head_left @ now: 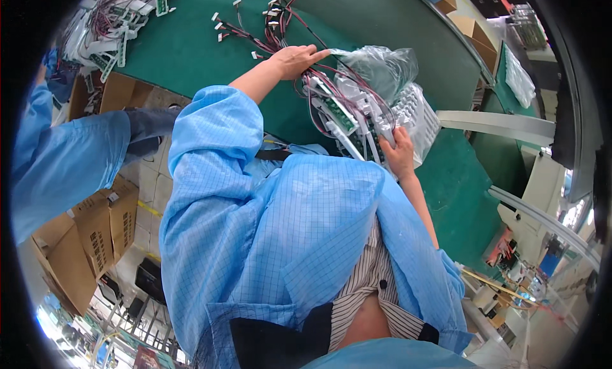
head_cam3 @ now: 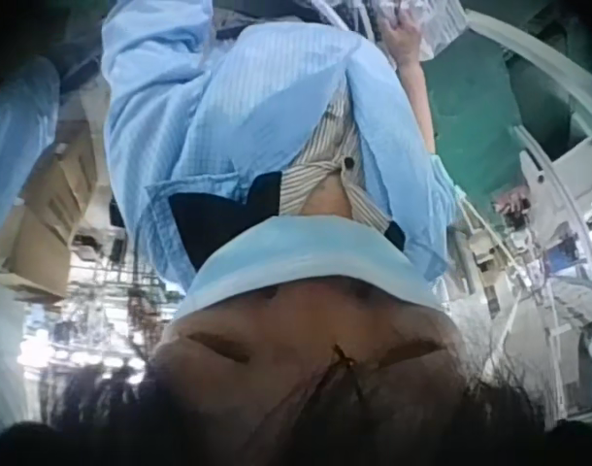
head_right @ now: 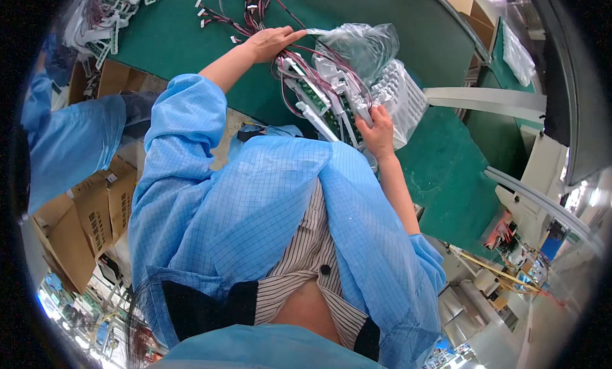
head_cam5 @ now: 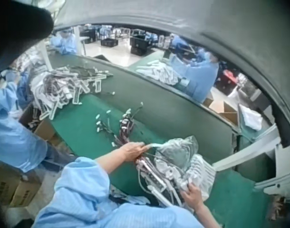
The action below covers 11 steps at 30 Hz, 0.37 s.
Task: The recorder is taking individual printed circuit boards from a workstation and placing them into clear plastic bags for packaging.
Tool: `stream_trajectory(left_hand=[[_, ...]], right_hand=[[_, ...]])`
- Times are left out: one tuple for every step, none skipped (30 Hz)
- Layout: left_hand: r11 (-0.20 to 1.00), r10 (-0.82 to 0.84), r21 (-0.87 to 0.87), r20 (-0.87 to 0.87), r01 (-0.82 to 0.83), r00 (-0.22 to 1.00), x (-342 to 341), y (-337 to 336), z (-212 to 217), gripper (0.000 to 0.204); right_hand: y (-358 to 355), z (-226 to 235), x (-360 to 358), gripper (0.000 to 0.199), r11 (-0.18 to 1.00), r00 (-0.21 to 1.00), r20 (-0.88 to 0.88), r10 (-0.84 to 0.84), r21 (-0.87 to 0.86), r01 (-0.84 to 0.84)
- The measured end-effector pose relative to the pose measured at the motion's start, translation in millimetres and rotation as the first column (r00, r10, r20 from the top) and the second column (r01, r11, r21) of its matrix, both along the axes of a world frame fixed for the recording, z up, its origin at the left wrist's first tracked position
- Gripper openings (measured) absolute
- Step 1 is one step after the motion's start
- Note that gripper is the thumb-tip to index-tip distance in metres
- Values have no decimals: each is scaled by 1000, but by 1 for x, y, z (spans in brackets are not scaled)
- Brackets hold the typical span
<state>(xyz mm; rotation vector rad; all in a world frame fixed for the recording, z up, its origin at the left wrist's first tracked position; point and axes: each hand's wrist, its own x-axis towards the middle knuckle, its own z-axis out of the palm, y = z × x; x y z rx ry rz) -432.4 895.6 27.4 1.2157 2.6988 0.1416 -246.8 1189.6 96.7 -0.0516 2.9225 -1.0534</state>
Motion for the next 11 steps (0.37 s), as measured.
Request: stream_trajectory(left_hand=[[1000, -5, -1, -8, 5, 1000, -6, 3, 1, 82], [997, -53, 43, -146, 60, 988, -9, 8, 4, 80], [989, -94, 81, -284, 122, 954, -11, 15, 8, 77], [988, -57, 123, -241, 88, 969, -11, 25, 11, 63], [987, -68, 122, -247, 100, 967, -15, 30, 6, 63], [994, -19, 101, -174, 37, 985, -19, 35, -1, 56], [997, 33, 75, -103, -25, 994, -24, 38, -7, 50], [993, 53, -101, -57, -59, 997, -29, 45, 1, 43], [994, 37, -98, -65, -43, 997, -33, 49, 9, 43], [953, 12, -302, 34, -1, 999, -36, 51, 16, 47], [868, 15, -494, 136, 55, 991, -34, 45, 23, 52]], right_hand=[[1, 0, -1, 21, 1000, 1000, -7, 21, -14, -21], [1, 0, 0, 21, 999, 999, -9, 39, -29, -39], [1, 2, 0, 21, 999, 999, -12, 31, -31, -31], [3, 5, -2, 21, 998, 998, 30, 55, -32, -54], [4, 7, -2, 21, 997, 995, 70, 77, -32, -75], [3, 7, -3, 21, 997, 996, 62, 71, -32, -69], [1, 6, -2, 21, 994, 995, 52, 86, -72, -82], [2, 4, -2, 21, 991, 995, 42, 90, -107, -85], [4, 2, -1, 21, 992, 997, 34, 74, -104, -70], [6, -1, 0, 21, 993, 999, 10, 50, -108, -48], [4, -5, 4, 21, 993, 999, -13, 30, -118, -32]])
